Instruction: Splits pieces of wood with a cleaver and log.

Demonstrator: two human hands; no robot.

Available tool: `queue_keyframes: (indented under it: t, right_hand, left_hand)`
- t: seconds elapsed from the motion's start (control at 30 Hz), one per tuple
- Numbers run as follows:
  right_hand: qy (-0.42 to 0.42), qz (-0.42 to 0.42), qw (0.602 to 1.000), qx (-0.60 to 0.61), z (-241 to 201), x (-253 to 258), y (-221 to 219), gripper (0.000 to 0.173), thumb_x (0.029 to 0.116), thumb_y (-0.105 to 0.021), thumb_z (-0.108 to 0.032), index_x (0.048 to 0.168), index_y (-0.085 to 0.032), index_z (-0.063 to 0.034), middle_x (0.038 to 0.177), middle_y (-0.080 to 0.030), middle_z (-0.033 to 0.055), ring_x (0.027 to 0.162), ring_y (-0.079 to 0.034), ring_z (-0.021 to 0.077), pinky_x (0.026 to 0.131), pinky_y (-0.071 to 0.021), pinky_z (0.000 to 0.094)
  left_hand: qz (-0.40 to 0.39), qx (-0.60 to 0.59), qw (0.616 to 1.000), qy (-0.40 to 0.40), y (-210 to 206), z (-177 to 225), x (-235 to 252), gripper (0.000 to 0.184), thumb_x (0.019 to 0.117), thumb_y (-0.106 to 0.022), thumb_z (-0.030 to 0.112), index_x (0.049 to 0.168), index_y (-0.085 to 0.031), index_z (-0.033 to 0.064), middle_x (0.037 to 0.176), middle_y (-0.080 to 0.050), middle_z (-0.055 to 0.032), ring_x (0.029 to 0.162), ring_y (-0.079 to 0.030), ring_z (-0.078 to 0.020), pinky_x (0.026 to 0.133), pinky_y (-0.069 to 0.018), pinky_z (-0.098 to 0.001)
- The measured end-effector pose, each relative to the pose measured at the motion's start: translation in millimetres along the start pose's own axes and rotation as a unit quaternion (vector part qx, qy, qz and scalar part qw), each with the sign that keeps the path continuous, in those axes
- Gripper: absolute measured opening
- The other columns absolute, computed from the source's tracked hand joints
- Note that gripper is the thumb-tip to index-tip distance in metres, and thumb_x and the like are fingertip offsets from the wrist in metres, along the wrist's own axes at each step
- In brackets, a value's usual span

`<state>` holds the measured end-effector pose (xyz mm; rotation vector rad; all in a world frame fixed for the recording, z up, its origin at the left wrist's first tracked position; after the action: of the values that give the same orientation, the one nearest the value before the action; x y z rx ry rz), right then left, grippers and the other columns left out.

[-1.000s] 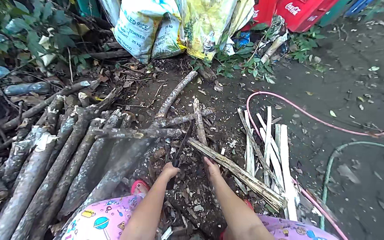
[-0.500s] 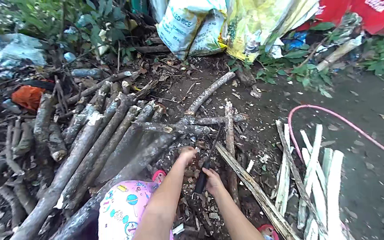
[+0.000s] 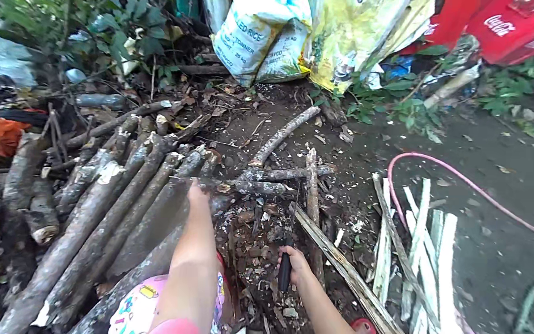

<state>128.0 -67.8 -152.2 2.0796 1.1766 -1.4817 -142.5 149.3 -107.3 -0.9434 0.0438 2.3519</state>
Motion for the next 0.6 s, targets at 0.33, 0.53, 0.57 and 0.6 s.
queue_keyframes:
  t: [0.33, 0.53, 0.57, 0.6]
  right_hand:
    - [0.011, -0.011, 1.0, -0.007, -17, -15, 21, 0.01, 0.1018, -0.06, -0.009, 0.107, -0.052, -0.0062, 0.068, -0.05, 0.0033, 0.048, -0.051, 0.0119, 0.044, -0.0488, 0.0265]
    - [0.005, -0.055, 0.998, 0.03, -37, -31, 32, 0.01, 0.0989, -0.05, 0.004, 0.104, -0.051, -0.0036, 0.066, -0.051, 0.0042, 0.044, -0.049, 0.0102, 0.04, -0.0481, 0.0244]
    - [0.004, -0.057, 0.998, 0.033, -38, -35, 35, 0.011, 0.0982, -0.049, 0.005, 0.104, -0.051, -0.0042, 0.065, -0.051, 0.0039, 0.044, -0.049, 0.0103, 0.04, -0.0479, 0.0245]
    - [0.013, -0.056, 0.998, 0.024, -37, -40, 37, 0.014, 0.0966, -0.049, 0.007, 0.105, -0.05, -0.0039, 0.065, -0.05, 0.0042, 0.044, -0.049, 0.0108, 0.04, -0.0477, 0.0251]
  left_hand:
    - [-0.216, 0.053, 0.933, -0.283, -39, -7, -88, 0.083, 0.0876, -0.063, -0.009, 0.157, -0.019, -0.0019, 0.144, -0.047, -0.0237, 0.125, -0.056, -0.0249, 0.103, -0.0507, -0.0403]
    - [-0.371, 0.225, 0.848, -0.304, -53, -1, -152, 0.082, 0.0859, -0.072, -0.01, 0.154, -0.026, -0.0077, 0.142, -0.054, -0.0264, 0.128, -0.059, -0.0264, 0.109, -0.0493, -0.0399]
    - [-0.386, 0.235, 0.838, -0.306, -54, 0, -157, 0.08, 0.0848, -0.074, -0.01, 0.151, -0.03, -0.0079, 0.14, -0.056, -0.0253, 0.126, -0.061, -0.0256, 0.108, -0.0502, -0.0395]
    - [-0.397, 0.242, 0.829, -0.309, -54, 0, -162, 0.077, 0.0837, -0.076, -0.01, 0.148, -0.035, -0.0091, 0.137, -0.059, -0.0249, 0.124, -0.062, -0.0249, 0.108, -0.0506, -0.039]
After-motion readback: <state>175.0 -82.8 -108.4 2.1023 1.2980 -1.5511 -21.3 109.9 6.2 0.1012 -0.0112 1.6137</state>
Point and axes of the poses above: each hand's wrist, its own x-axis towards the middle knuckle, its own y-axis out of the back of the hand, z = x × y, the point moved 3 cm from there along x, towards the middle knuckle
